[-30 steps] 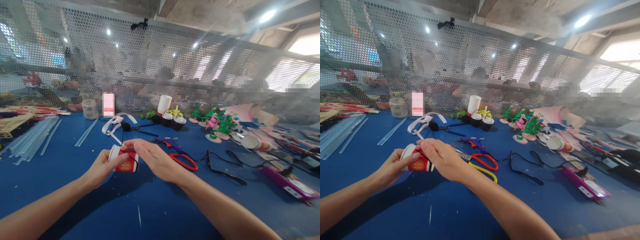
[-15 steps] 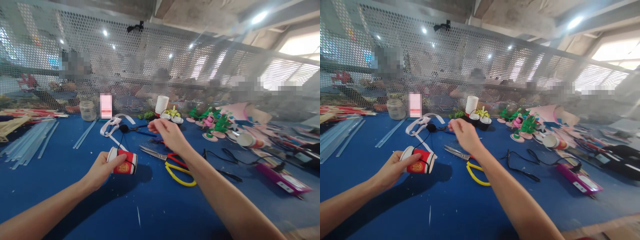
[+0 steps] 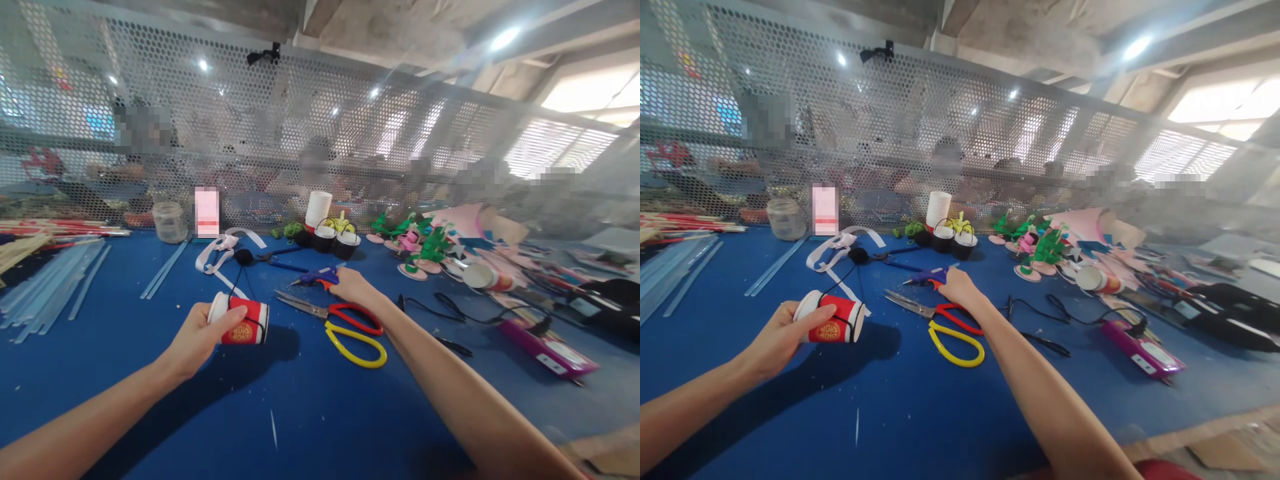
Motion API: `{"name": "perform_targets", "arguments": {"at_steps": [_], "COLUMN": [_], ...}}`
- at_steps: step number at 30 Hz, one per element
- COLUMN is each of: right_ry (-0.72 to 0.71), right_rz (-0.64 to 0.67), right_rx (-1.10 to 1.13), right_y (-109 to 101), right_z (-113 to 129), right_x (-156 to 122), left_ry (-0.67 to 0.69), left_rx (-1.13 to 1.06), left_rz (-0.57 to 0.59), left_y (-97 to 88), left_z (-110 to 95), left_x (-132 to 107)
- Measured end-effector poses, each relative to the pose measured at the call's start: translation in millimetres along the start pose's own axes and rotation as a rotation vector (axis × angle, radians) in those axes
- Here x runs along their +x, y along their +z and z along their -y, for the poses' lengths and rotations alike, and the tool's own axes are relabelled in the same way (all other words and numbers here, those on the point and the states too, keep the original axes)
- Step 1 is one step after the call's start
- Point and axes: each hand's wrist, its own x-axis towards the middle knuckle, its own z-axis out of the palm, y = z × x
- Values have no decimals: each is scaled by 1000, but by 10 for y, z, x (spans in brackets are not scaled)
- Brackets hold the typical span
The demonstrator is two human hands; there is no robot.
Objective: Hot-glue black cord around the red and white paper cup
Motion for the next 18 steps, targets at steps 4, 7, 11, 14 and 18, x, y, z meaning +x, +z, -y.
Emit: {"name": "perform_targets", "arguments": {"at_steps": [4,7,11,14,18], "right_ry": [22,-75,-109,-139,-201], "right_rz": [-38,72,296,346,340], "right_rx": [185,536,794,804,775], "right_y": [-194,-336,-405,-395,-354], "right_z": [122,272,464,569,623], "right_x": [-168,-398,-693,-834,-926], "left_ry": [15,24,22,36,46], "left_rx": [10,26,67,111,154], "left_rz": [-7,-17,-47,-67,-118], "left_y": [14,24,12,-12,-39], "left_z": [-22,-30,-24,-18,-17], "left_x": [0,-4,-6,8,50]}}
